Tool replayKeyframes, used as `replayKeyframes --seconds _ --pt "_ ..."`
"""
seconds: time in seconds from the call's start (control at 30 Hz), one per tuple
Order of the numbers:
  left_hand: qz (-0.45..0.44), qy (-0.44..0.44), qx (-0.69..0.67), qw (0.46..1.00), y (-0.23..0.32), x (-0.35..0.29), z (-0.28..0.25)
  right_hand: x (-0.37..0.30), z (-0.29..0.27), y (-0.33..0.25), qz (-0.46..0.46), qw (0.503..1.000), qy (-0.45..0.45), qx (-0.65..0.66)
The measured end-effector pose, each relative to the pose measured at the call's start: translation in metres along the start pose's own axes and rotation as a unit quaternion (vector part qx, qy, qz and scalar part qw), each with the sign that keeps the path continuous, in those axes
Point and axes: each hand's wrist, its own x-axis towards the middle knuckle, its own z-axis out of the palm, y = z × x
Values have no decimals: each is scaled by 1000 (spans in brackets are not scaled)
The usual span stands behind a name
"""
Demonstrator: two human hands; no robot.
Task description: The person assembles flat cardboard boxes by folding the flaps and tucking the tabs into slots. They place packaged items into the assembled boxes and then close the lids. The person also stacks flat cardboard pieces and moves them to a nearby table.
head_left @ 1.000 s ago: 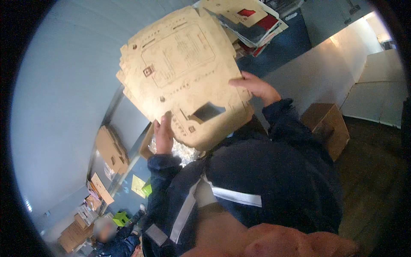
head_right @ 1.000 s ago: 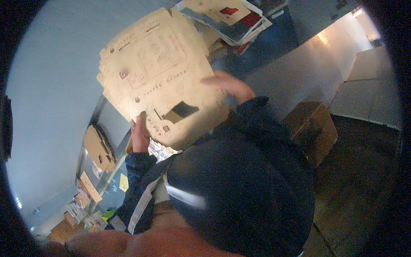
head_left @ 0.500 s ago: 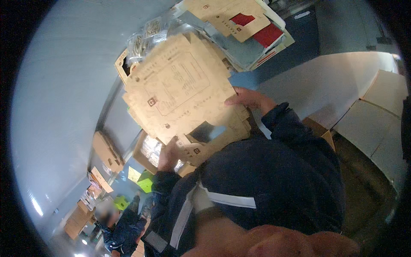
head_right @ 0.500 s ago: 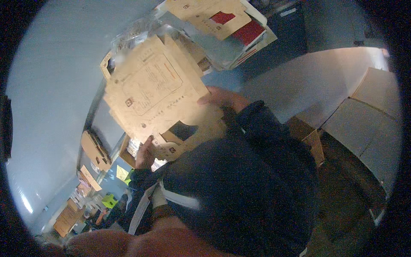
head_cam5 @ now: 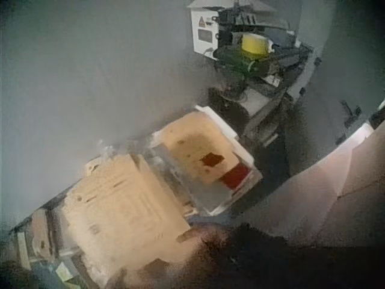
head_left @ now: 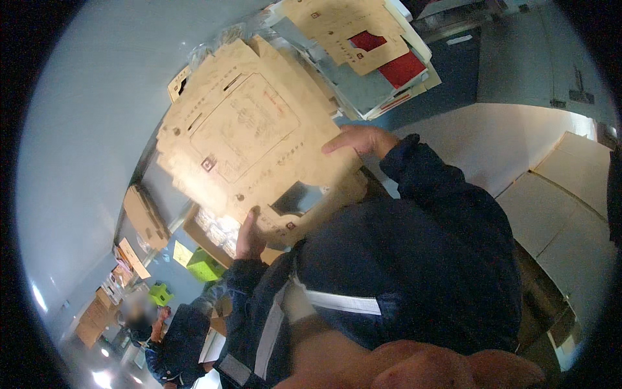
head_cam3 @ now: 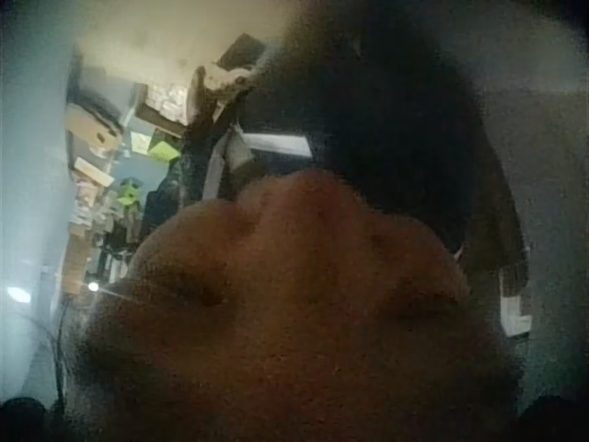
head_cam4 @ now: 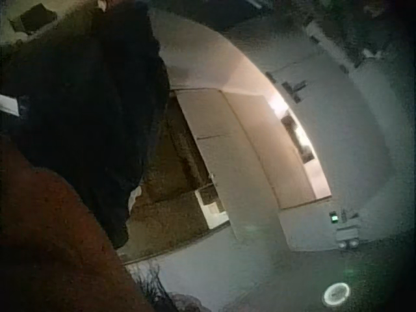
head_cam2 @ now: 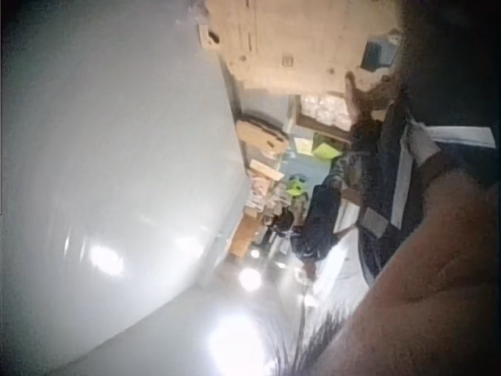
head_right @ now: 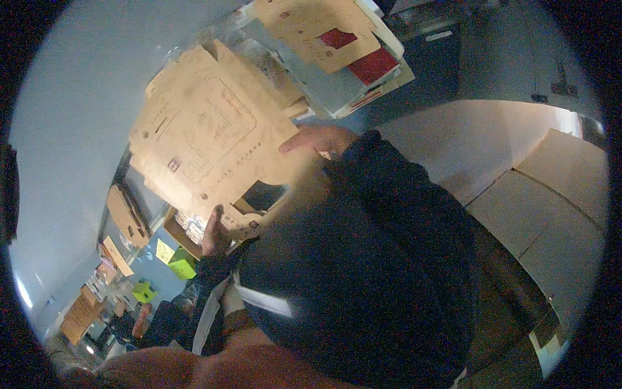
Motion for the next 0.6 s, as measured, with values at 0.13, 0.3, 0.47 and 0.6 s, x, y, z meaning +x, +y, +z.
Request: replayKeyframes --seconds 0.13,0.3,0.47,0.6 --pt "30 22 155 987 6 6 -14 35 -26 31 -28 997 36 -67" --pt "12 4 13 1000 11 10 -9 16 -6 21 -51 997 47 -18" --pt "52 -34 58 996 6 8 -17 -14 20 8 -66 996 59 -3" --pt "61 6 51 997 -7 2 -48 -30 26 24 -104 985 90 -102"
